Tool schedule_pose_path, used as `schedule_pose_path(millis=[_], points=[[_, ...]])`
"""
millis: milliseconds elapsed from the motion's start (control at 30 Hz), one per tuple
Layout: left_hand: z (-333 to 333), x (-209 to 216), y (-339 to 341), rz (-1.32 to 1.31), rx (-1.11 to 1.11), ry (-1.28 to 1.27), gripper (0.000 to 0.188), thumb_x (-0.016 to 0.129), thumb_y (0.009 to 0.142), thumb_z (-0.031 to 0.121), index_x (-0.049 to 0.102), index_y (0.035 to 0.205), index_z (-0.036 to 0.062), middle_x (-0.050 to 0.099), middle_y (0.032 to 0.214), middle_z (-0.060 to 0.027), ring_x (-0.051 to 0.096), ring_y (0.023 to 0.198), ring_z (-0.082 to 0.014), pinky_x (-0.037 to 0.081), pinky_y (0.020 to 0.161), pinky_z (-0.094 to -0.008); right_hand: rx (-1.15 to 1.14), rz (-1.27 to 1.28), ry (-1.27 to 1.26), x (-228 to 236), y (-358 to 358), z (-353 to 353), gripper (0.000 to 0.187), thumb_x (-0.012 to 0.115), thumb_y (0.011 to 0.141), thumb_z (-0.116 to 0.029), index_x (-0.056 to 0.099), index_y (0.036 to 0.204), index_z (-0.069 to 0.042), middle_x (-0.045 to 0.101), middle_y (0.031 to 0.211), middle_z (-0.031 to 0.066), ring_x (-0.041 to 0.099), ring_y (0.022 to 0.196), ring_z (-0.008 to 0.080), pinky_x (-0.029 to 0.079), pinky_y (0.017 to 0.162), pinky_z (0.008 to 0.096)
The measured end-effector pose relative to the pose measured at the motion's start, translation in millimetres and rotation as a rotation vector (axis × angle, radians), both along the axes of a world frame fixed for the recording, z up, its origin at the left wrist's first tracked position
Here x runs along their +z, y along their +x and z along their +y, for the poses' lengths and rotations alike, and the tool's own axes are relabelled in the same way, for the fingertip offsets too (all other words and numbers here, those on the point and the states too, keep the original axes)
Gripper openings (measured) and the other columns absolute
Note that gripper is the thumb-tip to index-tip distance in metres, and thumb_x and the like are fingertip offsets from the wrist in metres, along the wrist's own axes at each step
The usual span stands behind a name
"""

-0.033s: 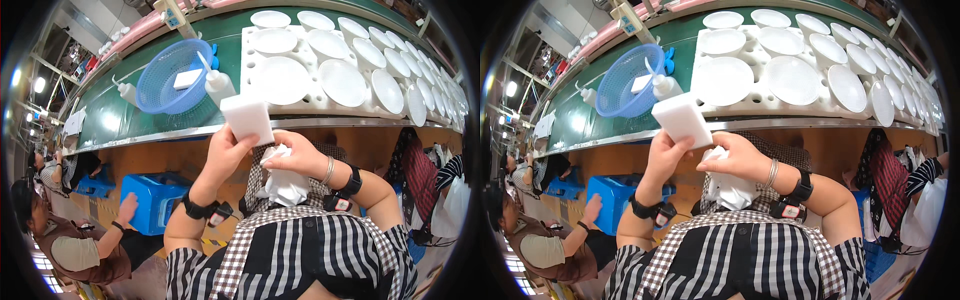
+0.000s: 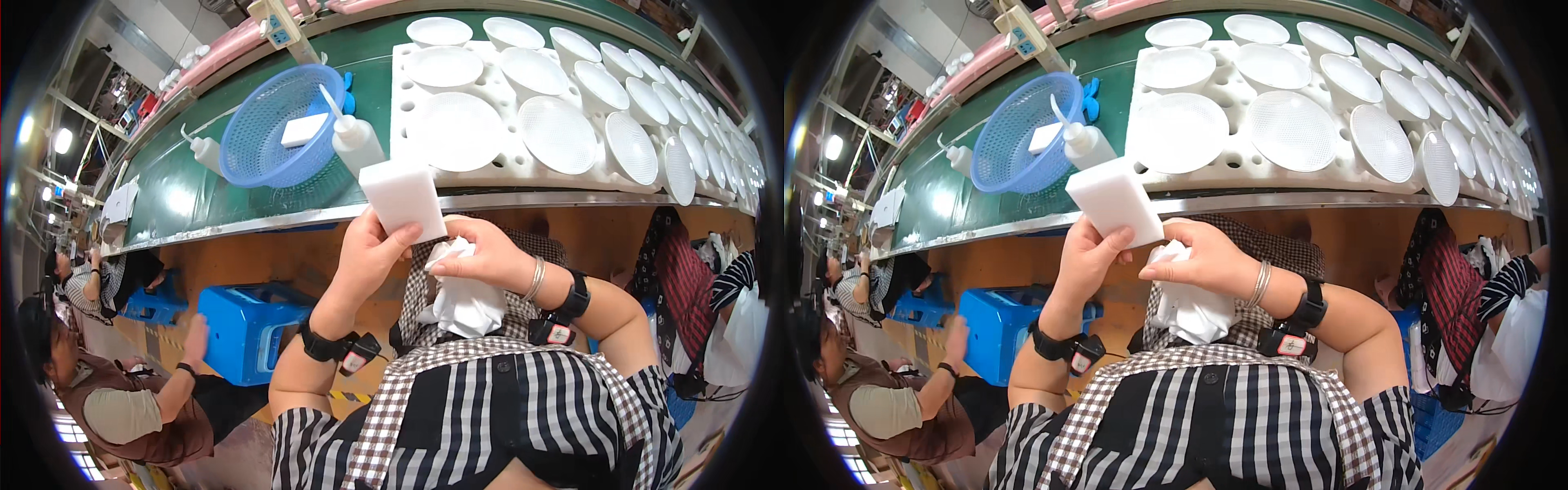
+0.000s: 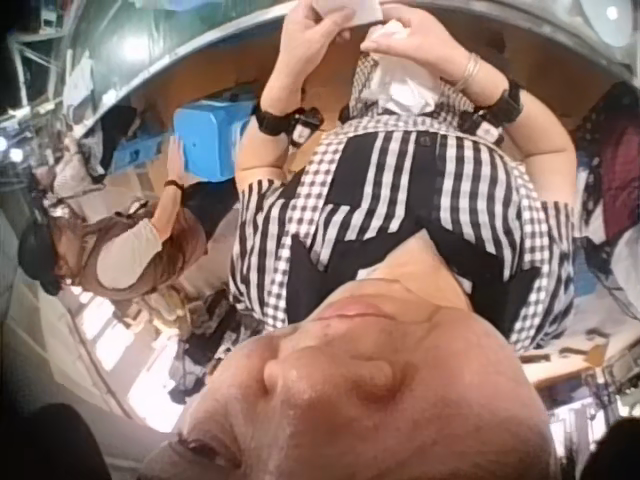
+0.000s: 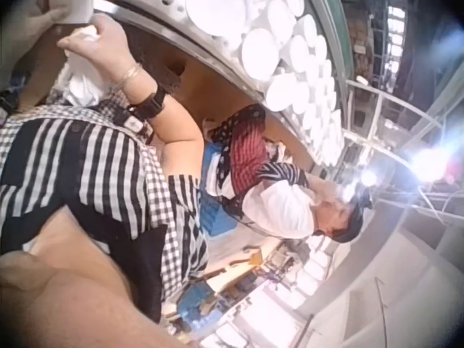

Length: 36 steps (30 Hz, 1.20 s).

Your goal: Assembling white lamp components by wiping, applying liquid, and fitting parts together at a factory workstation.

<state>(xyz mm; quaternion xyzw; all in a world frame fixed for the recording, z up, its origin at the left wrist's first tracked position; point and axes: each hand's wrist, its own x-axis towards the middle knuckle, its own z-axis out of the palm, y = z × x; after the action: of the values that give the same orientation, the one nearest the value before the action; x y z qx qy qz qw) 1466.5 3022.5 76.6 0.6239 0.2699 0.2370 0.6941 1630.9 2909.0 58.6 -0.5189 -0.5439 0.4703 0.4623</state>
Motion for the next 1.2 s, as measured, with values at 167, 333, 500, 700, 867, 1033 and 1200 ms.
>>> schedule_pose_path(millis=[167,333,500,700,867,1033,1200], points=[[-5.5,-23.3,-2.8,0.002,-0.049,0.07,0.03,0.067,0.086,0.013,0.059,0.11,-0.0024,0.064,0.094,-0.004,0.058,0.078,-0.0068,0.049,0.067,-0.0215,-0.201,0.277,-0.094,-15.9,-4.2,-5.2,0.044,0.072,0.081,-0.025,0.06,0.114,0.001,0.065,0.101,0.0066,0.06,0.09,0.0103,0.049,0.079,0.0257],[5.8,-30.9,-5.1,0.041,-0.011,0.285,0.031,0.064,0.087,0.009,0.057,0.113,-0.0045,0.063,0.099,-0.0063,0.059,0.085,-0.0104,0.049,0.076,-0.0248,-0.28,0.288,-0.176,-23.0,-2.4,-7.3,0.035,0.072,0.082,-0.025,0.063,0.103,0.002,0.067,0.088,0.0048,0.06,0.078,0.007,0.049,0.07,0.0227],[62.8,-46.4,2.0,0.028,0.553,0.598,0.056,0.072,0.08,0.011,0.046,0.128,-0.0038,0.056,0.118,-0.0151,0.056,0.107,-0.0211,0.045,0.092,-0.0327,-0.263,0.247,-0.208,-24.3,0.5,-10.0,0.033,0.071,0.081,-0.027,0.065,0.097,0.002,0.066,0.085,0.0046,0.061,0.074,0.0077,0.049,0.067,0.0225],[90.2,-69.6,43.2,-0.27,0.438,0.449,0.083,0.079,0.073,0.013,0.03,0.138,-0.0022,0.045,0.132,-0.0194,0.045,0.124,-0.0266,0.035,0.104,-0.0364,-0.269,0.183,-0.295,-24.5,-2.5,-8.0,0.033,0.071,0.08,-0.029,0.066,0.092,0.001,0.066,0.08,0.0041,0.06,0.07,0.0082,0.049,0.064,0.0233],[84.2,-64.0,40.0,-0.029,0.523,0.472,0.065,0.073,0.076,0.01,0.04,0.13,-0.0014,0.054,0.121,-0.0135,0.054,0.111,-0.023,0.042,0.095,-0.0351,-0.284,0.184,-0.344,-30.3,-5.8,-1.4,0.035,0.071,0.079,-0.031,0.067,0.091,0.001,0.066,0.077,0.0043,0.06,0.068,0.0082,0.048,0.064,0.0233],[25.9,-45.8,-33.1,-0.208,0.282,0.185,0.064,0.071,0.075,0.022,0.043,0.129,0.0004,0.056,0.116,-0.0082,0.055,0.105,-0.017,0.044,0.091,-0.0339,-0.343,0.197,-0.321,-38.4,-2.8,0.6,0.037,0.071,0.079,-0.033,0.066,0.093,0.002,0.066,0.081,0.0059,0.06,0.071,0.0105,0.049,0.067,0.025],[-30.9,-41.7,-83.3,-0.007,0.013,-0.064,0.08,0.077,0.068,0.029,0.04,0.131,-0.0033,0.054,0.119,-0.0105,0.054,0.109,-0.0189,0.041,0.095,-0.0332,-0.331,0.23,-0.319,-43.3,-7.4,7.4,0.039,0.071,0.079,-0.033,0.065,0.097,0.002,0.066,0.085,0.0067,0.061,0.074,0.0118,0.049,0.069,0.0251]])
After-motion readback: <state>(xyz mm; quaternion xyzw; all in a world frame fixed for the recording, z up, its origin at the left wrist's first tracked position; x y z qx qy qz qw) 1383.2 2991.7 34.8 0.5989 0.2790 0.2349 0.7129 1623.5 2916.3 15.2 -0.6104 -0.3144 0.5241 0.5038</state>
